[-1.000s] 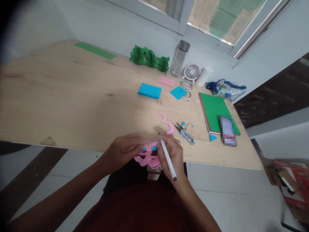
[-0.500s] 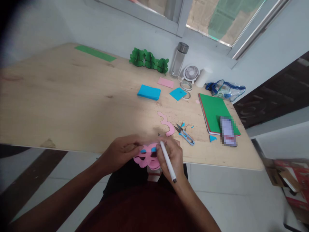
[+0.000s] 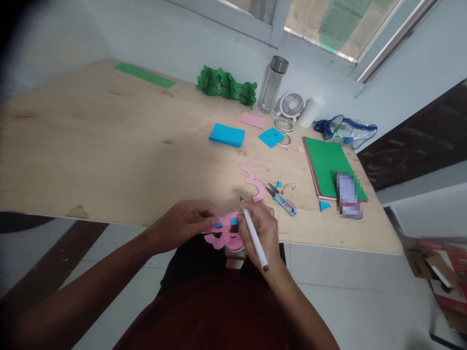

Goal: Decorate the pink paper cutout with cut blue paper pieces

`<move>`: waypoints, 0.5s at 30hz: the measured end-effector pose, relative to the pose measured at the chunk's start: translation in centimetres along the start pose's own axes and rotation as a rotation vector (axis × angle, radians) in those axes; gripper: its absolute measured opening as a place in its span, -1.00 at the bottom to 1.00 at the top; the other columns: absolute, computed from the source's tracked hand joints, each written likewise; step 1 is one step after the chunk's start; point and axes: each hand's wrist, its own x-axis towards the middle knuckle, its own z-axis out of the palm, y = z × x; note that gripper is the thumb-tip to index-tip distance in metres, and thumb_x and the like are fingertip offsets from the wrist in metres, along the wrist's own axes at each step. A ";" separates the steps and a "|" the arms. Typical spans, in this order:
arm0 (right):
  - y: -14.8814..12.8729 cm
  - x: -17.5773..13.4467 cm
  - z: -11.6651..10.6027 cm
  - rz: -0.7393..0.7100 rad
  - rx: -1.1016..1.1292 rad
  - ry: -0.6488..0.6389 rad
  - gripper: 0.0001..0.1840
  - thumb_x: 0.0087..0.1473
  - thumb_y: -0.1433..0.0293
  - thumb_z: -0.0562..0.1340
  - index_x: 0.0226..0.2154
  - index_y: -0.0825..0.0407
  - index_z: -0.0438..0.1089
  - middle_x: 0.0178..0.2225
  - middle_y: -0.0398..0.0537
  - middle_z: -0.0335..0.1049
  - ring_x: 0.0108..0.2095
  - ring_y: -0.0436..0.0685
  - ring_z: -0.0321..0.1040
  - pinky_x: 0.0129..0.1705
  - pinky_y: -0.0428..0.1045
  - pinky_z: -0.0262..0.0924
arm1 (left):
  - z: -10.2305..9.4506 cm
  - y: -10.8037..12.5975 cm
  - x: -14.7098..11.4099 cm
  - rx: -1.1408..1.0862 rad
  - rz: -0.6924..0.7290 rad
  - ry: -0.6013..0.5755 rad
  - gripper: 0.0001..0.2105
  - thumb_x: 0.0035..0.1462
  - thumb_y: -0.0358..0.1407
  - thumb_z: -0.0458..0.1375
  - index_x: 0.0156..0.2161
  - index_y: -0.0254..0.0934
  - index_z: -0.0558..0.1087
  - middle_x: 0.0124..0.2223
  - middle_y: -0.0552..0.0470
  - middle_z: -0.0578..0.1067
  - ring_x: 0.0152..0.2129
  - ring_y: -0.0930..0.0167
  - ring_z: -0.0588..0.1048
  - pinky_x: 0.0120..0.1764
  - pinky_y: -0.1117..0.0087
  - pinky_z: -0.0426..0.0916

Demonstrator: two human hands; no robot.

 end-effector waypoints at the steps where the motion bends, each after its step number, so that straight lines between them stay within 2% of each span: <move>1: 0.0 0.0 -0.1 -0.003 0.004 0.001 -0.85 0.07 0.40 0.21 -0.25 -0.05 0.43 -0.38 -0.10 0.44 -0.32 0.12 0.35 -0.21 0.07 0.23 | 0.0 0.1 0.0 0.011 -0.004 -0.005 -0.86 0.02 -0.36 0.12 -0.45 -0.30 0.52 -0.47 0.09 0.53 -0.53 0.49 0.44 -0.47 0.52 0.29; 4: -0.5 -0.1 -0.7 -0.055 0.007 0.029 -0.77 0.09 0.37 0.20 -0.15 -0.03 0.39 -0.31 -0.06 0.45 -0.26 0.15 0.38 -0.15 0.11 0.22 | -0.1 0.2 0.0 0.040 -0.008 -0.024 -0.85 0.04 -0.36 0.11 -0.45 -0.31 0.52 -0.46 0.09 0.53 -0.53 0.50 0.43 -0.46 0.53 0.28; 6: -1.1 -0.4 -1.3 -0.143 -0.016 0.069 -0.71 0.13 0.37 0.13 -0.07 -0.03 0.36 -0.25 -0.02 0.44 -0.20 0.18 0.37 -0.12 0.15 0.19 | -0.1 0.2 0.1 0.055 -0.004 -0.024 -0.86 0.04 -0.37 0.11 -0.44 -0.31 0.52 -0.46 0.10 0.53 -0.52 0.50 0.44 -0.45 0.53 0.27; 8: -2.0 -0.9 -1.9 -0.243 -0.026 0.096 -0.69 0.16 0.39 0.05 -0.08 -0.03 0.38 -0.31 -0.04 0.43 -0.26 0.16 0.36 -0.15 0.16 0.16 | 0.0 0.1 0.0 0.060 -0.004 -0.021 -0.86 0.04 -0.39 0.11 -0.44 -0.32 0.52 -0.47 0.10 0.53 -0.51 0.50 0.45 -0.45 0.53 0.27; 10: -2.8 -1.5 -2.1 -0.302 -0.005 0.024 -0.66 0.16 0.45 0.01 -0.08 -0.03 0.39 -0.40 -0.09 0.42 -0.38 0.11 0.33 -0.21 0.13 0.15 | 0.1 0.0 0.0 0.042 -0.013 -0.033 -0.86 0.05 -0.39 0.11 -0.44 -0.32 0.51 -0.47 0.10 0.53 -0.52 0.49 0.45 -0.45 0.53 0.27; 12: -3.3 -2.2 -1.8 -0.340 -0.007 0.003 -0.65 0.13 0.50 0.03 -0.06 0.01 0.36 -0.43 -0.10 0.42 -0.44 0.08 0.31 -0.25 0.11 0.14 | 0.1 0.0 0.0 0.020 -0.022 -0.047 -0.85 0.05 -0.38 0.10 -0.43 -0.32 0.52 -0.48 0.11 0.54 -0.52 0.50 0.45 -0.45 0.53 0.27; 15: -3.3 -3.1 -0.9 -0.378 -0.074 0.067 -0.67 0.07 0.52 0.12 -0.08 0.04 0.32 -0.38 -0.08 0.46 -0.44 0.08 0.32 -0.22 0.11 0.12 | 0.1 -0.2 0.0 0.002 -0.021 -0.060 -0.84 0.06 -0.36 0.10 -0.43 -0.31 0.53 -0.49 0.12 0.52 -0.53 0.51 0.44 -0.46 0.54 0.26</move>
